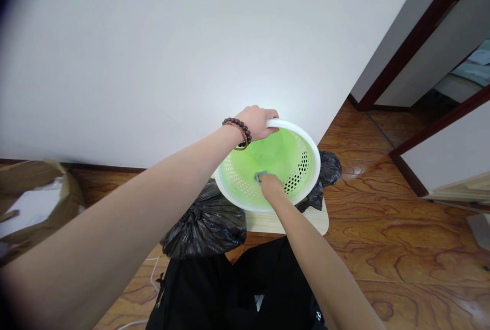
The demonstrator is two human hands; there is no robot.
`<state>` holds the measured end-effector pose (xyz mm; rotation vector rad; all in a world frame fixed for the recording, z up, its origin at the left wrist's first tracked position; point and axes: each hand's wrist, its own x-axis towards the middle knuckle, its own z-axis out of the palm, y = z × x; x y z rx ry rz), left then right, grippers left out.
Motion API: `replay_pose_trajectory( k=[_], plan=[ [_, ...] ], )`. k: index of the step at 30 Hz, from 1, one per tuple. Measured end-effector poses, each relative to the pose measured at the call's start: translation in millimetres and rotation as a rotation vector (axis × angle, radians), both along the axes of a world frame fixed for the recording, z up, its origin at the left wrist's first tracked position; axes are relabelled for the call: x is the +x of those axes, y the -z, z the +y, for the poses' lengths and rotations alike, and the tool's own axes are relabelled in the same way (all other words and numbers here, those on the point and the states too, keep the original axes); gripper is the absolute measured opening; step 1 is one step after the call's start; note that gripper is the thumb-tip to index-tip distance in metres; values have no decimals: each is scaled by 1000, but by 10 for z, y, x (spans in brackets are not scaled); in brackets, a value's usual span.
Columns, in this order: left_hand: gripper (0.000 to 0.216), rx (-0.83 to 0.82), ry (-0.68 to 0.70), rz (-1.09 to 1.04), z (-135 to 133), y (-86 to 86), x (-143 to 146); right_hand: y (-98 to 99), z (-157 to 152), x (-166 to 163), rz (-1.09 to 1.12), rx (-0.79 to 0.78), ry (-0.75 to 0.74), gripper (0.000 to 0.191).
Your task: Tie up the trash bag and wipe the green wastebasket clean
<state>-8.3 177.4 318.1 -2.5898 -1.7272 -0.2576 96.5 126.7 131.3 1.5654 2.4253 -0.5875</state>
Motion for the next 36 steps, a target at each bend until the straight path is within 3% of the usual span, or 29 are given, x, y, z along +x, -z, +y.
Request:
replay_pose_trajectory(
  k=[6, 13, 16, 25, 32, 36],
  plan=[
    [33, -6, 20, 2, 12, -4, -3, 21, -34, -344, 243, 126, -33, 41],
    [31, -19, 9, 2, 7, -13, 11, -186, 78, 48, -208, 76, -37, 32],
    [32, -21, 15, -18, 12, -10, 31, -215, 138, 171, -274, 100, -3, 31],
    [32, -34, -7, -27, 9, -21, 20, 98, -88, -176, 138, 147, 0, 40],
    [33, -19, 11, -28, 20, -1, 15, -109, -4, -14, -196, 119, -29, 30],
    [33, -14, 19, -34, 7, -3, 6, -111, 74, 156, -230, 149, 6, 30]
  ],
)
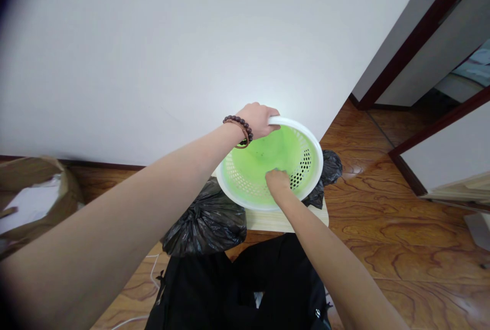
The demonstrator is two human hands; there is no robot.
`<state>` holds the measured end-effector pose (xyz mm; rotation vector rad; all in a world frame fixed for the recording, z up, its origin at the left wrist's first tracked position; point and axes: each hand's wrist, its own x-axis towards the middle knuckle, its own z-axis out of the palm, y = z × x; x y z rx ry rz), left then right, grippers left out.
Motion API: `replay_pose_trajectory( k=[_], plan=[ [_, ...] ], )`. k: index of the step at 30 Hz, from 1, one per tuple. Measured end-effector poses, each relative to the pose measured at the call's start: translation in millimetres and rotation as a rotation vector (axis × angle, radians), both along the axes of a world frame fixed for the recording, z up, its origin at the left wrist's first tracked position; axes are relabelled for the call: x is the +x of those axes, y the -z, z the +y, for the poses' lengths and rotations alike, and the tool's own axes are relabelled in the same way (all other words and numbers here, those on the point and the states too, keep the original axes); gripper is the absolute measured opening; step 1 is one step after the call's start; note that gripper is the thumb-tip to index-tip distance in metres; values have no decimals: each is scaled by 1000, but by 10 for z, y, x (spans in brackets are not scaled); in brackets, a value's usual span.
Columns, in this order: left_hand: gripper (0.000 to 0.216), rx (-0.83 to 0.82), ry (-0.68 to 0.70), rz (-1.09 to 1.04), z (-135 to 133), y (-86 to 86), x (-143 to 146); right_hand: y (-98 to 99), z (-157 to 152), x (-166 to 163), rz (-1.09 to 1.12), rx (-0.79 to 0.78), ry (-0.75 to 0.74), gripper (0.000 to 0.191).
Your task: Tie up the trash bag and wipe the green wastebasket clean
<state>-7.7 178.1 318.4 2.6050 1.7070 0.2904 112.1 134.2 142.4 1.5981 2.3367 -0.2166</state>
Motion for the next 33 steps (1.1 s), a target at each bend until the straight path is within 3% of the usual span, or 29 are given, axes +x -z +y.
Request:
replay_pose_trajectory(
  k=[5, 10, 13, 16, 21, 25, 29, 33],
  plan=[
    [34, -16, -29, -2, 3, 7, 14, 138, -18, -217, 252, -65, 36, 37],
    [35, -5, -9, -15, 25, 30, 15, 162, -96, -582, 571, 25, 38, 38],
    [34, -2, -19, -8, 16, 22, -5, 114, -104, -535, 504, -9, -52, 37],
    [33, -9, -29, -1, 2, 9, -11, 56, -78, -312, 222, -69, -57, 34],
    [33, -22, -33, -7, 0, 4, 17, -18, 65, 79, -50, 77, -46, 31],
    [34, -10, -28, -10, 10, 15, 17, 48, 94, 74, 26, 61, 45, 34],
    [35, 2, -25, 3, 20, 34, -3, 179, -60, -264, 283, -27, 60, 38],
    [35, 0, -29, 5, 32, 40, -9, 143, -164, -488, 278, -17, 26, 38]
  ],
)
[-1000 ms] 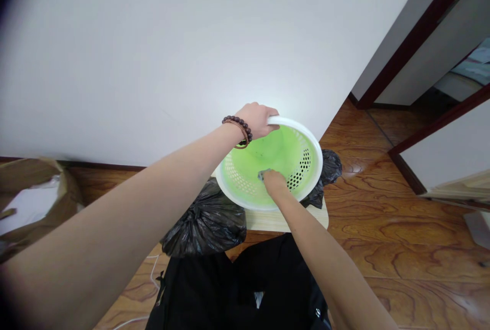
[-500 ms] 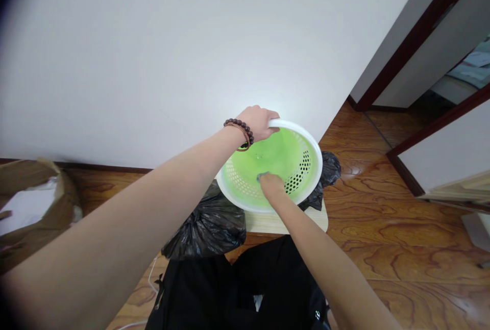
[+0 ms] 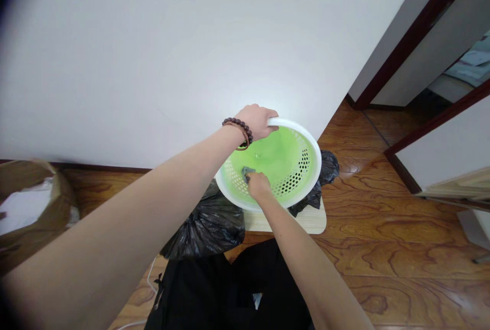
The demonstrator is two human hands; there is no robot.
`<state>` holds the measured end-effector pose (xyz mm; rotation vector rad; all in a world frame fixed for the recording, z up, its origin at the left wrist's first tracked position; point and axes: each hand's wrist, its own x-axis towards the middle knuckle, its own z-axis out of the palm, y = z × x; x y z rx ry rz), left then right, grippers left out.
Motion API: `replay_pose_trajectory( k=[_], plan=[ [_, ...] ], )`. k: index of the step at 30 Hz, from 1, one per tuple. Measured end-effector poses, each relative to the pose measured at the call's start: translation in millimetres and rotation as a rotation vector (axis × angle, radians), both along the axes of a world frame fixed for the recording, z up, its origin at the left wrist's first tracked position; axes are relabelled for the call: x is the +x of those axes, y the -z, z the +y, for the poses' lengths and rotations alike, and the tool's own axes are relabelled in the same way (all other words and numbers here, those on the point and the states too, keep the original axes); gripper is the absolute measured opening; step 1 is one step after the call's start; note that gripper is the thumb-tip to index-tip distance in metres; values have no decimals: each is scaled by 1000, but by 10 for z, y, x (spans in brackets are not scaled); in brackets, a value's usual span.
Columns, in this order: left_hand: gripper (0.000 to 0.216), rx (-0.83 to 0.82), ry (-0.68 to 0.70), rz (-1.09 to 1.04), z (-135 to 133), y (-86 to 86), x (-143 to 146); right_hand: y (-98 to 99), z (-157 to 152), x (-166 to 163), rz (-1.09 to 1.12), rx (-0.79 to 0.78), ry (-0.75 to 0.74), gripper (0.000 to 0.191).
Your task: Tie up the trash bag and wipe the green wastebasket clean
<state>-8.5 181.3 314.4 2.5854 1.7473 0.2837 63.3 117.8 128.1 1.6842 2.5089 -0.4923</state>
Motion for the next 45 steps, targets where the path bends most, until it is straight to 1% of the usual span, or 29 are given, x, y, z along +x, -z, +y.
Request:
replay_pose_trajectory(
  k=[3, 5, 7, 9, 11, 13, 15, 17, 19, 20, 22, 25, 27, 28, 30, 31, 33, 36, 38, 40, 42, 45],
  plan=[
    [34, -6, -4, -3, 3, -6, 6, -131, 36, 128, -178, -10, -60, 35],
    [33, -14, -4, -8, 2, -11, 11, -219, 105, 331, -294, 40, -96, 31],
    [33, -21, -2, -14, 0, -13, 17, -278, 190, 564, -357, 124, -133, 29],
    [34, -17, -8, -21, -1, -11, 22, -284, 259, 746, -372, 189, -144, 28],
    [35, -5, -17, -28, -1, -6, 25, -225, 280, 811, -364, 225, -129, 29],
    [35, -1, -20, -31, -3, 0, 24, -112, 241, 730, -329, 225, -103, 31],
    [34, -11, -23, -33, -4, 4, 17, 20, 165, 530, -254, 188, -71, 33],
    [34, -21, -33, -36, -4, 9, 5, 127, 91, 288, -125, 138, -29, 32],
    [34, -20, -38, -38, -1, 13, -8, 181, 50, 101, -13, 122, 9, 34],
    [34, -17, -39, -38, 1, 16, -13, 186, 46, 55, 22, 116, 4, 35],
    [34, -5, -36, -35, 6, 20, -17, 158, 68, 79, 21, 101, -42, 35],
    [34, 7, -34, -31, 7, 21, 3, 67, 152, 358, -140, 116, -113, 35],
    [34, 3, -38, -31, 6, 20, 28, 9, 221, 601, -265, 195, -97, 34],
    [34, 0, -41, -34, 5, 19, 41, -11, 252, 704, -293, 249, -92, 33],
    [34, -1, -43, -45, 4, 19, 62, -22, 289, 820, -316, 304, -65, 32],
    [34, 1, -41, -48, 4, 19, 69, -12, 290, 819, -310, 298, -45, 31],
    [34, 4, -39, -50, 3, 20, 72, 31, 255, 696, -256, 210, 8, 29],
    [33, -1, -55, -41, -1, 16, 53, 110, 158, 329, -53, 23, 58, 30],
    [34, -7, -61, -39, -7, 10, 31, 134, 110, 116, 91, 6, 47, 34],
    [34, -14, -61, -40, -13, 3, 10, 123, 99, 30, 152, 0, 2, 35],
    [34, -21, -69, -39, -19, -3, -1, 84, 119, 82, 117, -4, -61, 33],
    [33, -19, -73, -34, -26, -9, 11, 5, 180, 301, -89, 27, -123, 32]
  ],
)
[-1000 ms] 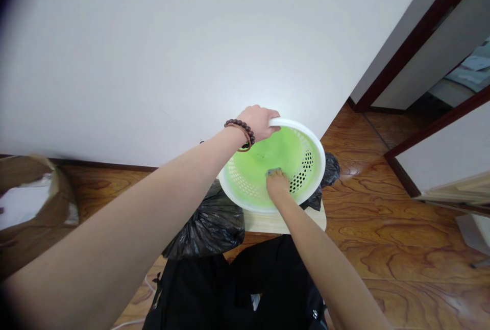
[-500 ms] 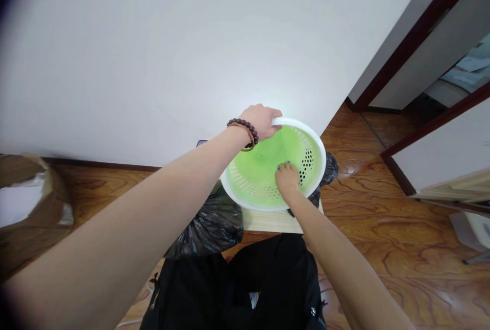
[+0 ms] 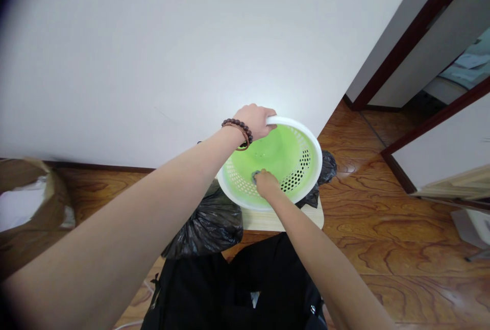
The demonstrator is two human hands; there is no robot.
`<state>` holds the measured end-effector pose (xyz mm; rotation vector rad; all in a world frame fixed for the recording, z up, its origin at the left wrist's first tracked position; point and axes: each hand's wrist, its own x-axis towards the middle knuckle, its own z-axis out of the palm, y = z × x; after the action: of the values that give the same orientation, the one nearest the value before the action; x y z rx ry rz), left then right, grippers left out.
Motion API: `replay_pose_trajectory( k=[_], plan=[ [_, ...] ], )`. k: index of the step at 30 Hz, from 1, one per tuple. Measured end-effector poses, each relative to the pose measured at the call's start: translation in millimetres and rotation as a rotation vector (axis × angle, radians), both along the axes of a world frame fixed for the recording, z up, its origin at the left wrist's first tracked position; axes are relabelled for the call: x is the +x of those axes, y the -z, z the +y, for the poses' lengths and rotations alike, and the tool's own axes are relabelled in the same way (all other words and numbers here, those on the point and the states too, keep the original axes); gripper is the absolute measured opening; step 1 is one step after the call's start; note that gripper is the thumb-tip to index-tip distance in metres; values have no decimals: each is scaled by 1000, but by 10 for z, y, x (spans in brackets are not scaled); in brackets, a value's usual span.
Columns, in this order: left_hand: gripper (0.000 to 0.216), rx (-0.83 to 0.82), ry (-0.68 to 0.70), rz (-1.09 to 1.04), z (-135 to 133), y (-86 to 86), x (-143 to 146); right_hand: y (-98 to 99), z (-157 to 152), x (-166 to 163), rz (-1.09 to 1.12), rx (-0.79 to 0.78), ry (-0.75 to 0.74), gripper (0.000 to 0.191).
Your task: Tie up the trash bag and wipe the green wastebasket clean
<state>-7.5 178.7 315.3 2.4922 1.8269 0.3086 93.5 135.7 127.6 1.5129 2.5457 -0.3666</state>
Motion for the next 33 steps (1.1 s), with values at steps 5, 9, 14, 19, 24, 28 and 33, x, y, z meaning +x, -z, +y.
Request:
replay_pose_trajectory(
  k=[5, 9, 14, 19, 24, 28, 33],
  plan=[
    [32, 8, 9, -10, -14, -10, 55, -49, 80, 279, -274, 167, 48, 33],
    [32, 6, 10, -13, -15, -8, 68, 18, 69, 175, -193, 86, 119, 33],
    [32, 0, 17, -20, -11, -2, 57, -18, 102, -256, 135, -47, 50, 29],
    [33, -14, -6, -26, -16, -11, 30, -66, 147, -330, 308, -53, -65, 32],
    [34, -16, 3, -29, -16, -11, -3, 123, 62, -63, 248, -37, -155, 37],
    [34, -4, 8, -28, -7, -8, -7, 111, 56, 146, 22, -15, -79, 37],
    [34, 1, 12, -32, -1, 2, 8, -17, 108, 412, -186, 206, 32, 34]
  ],
)
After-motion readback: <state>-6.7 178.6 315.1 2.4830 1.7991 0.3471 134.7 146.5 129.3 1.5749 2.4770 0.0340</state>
